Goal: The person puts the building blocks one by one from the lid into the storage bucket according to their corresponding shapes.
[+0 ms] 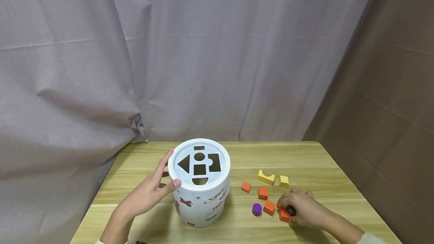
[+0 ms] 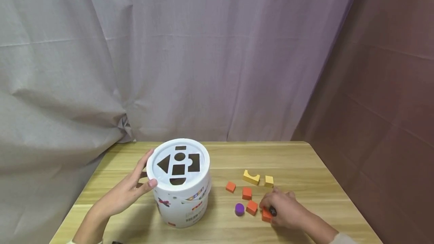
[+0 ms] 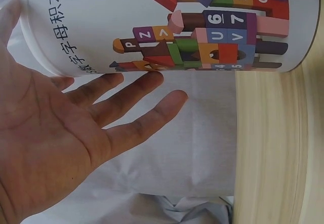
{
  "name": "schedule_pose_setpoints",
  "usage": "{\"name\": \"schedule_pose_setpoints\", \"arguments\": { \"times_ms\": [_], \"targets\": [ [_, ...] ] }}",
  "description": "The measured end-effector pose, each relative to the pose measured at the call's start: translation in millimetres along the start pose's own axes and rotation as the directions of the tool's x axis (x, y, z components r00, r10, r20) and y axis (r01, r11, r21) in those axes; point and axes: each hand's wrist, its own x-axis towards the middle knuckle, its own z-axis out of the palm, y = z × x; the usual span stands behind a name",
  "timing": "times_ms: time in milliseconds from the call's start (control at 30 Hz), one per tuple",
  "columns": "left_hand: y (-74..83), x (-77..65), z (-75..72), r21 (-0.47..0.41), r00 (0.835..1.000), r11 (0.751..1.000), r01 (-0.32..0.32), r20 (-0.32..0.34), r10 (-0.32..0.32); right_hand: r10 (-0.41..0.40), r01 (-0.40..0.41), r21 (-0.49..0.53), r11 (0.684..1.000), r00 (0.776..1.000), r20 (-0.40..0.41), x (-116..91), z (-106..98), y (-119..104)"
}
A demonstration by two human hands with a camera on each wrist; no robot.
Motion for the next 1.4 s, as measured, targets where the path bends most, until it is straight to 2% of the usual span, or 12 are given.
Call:
{"name": "schedule_pose_setpoints", "arguments": {
  "times_ms": [300, 533, 767, 1067, 1300, 1400],
  "targets": [
    [-1.8, 0.5, 0.8, 0.006, 1.0, 1.0, -0.002, -0.001, 0.002, -0.007, 0.007, -0.004, 1.0, 1.0, -0.001, -2, -1, 2],
    [-1.0, 1.5, -0.3, 0.01, 1.0, 1.0, 0.003, -0.003, -0.003, -0.001, 0.001, -0.011, 1.0, 1.0, 0.031, -4, -4, 4],
    [0.6, 1.4, 0.0, 0.004, 1.0, 1.0, 0.003, 0.0, -0.003, -0.049, 0.049, -0.052, 0.997, 0.999, 0.003, -3, -6, 7],
    [0.6, 1.3, 0.5, 0.013, 1.0, 1.0, 0.01, 0.002, -0.01, -0.03, 0.029, -0.017, 0.999, 0.999, -0.031, -4, -8, 7],
    [0.1, 1.1, 0.0, 0.014, 1.0, 1.0, 0.014, 0.003, -0.014, -0.055, 0.049, -0.058, 0.997, 0.993, -0.108, -2, -15, 2],
    [-0.7, 1.3, 0.2, 0.013, 1.0, 1.0, 0.005, 0.003, -0.006, -0.039, 0.036, -0.039, 0.999, 0.994, -0.099, -1, -19, -1]
  ]
}}
